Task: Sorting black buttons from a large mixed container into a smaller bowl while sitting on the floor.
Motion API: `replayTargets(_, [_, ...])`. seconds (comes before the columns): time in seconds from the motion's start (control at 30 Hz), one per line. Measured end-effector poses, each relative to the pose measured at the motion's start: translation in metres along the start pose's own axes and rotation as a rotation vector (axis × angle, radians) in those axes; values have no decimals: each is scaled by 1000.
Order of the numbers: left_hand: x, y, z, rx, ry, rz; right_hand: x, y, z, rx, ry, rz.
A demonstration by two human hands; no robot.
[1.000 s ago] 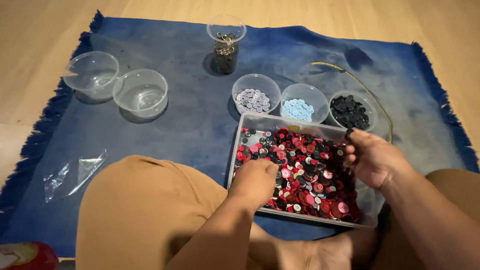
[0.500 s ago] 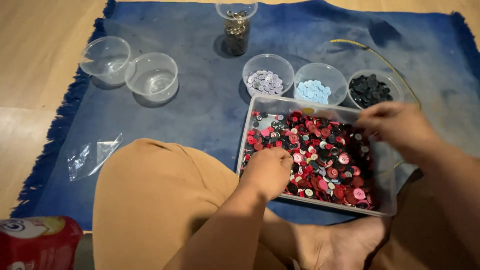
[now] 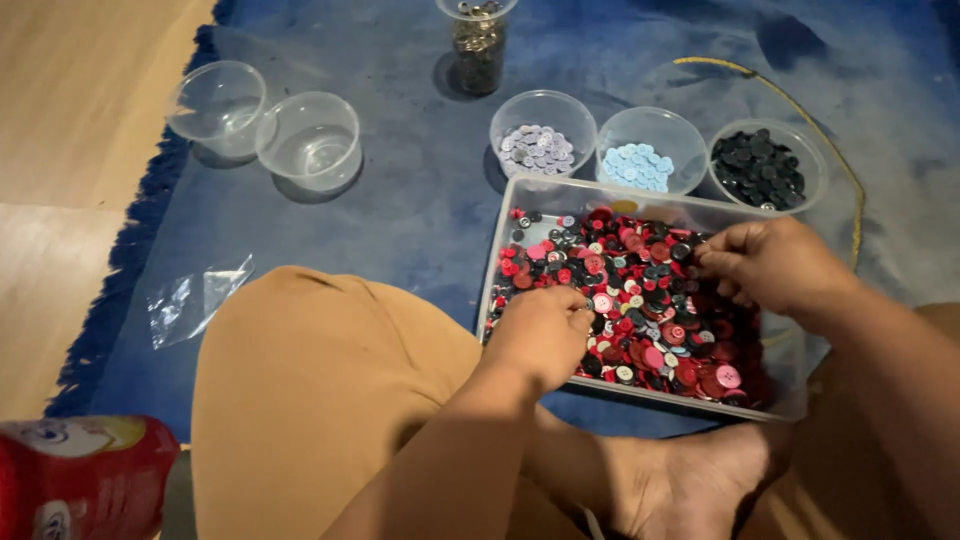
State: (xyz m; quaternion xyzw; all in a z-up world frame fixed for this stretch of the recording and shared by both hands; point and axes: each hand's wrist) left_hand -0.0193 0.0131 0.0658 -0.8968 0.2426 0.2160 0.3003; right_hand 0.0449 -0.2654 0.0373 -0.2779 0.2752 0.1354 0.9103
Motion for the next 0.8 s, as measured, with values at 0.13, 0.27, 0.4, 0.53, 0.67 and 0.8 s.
replayTargets(0.13, [7,4,3,40,4,-3,3,-9,0,190,18,75])
replayTargets(0.27, [5,2,0,47,-40,22,6,-12,-7,106,25,103])
replayTargets(0.4, [6,3,2,77,-27,13,0,-18,1,275,-140,-176])
replayTargets(0.53, [5,2,1,47,-10,20,-1,-32,-3,353,-256,-354])
replayTargets(0.67, [3,0,-2,45,-62,26,-9,-27,-2,95,-155,-186])
replayTargets(0.8, [7,4,3,67,-27,8,-7,-7,7,-499,54,161])
Point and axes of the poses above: each hand's wrist, its own x-axis towards the middle knuckle, its own y-axis out of the palm, z = x × y, and after that the axes turned 14 degrees about z, right-handed
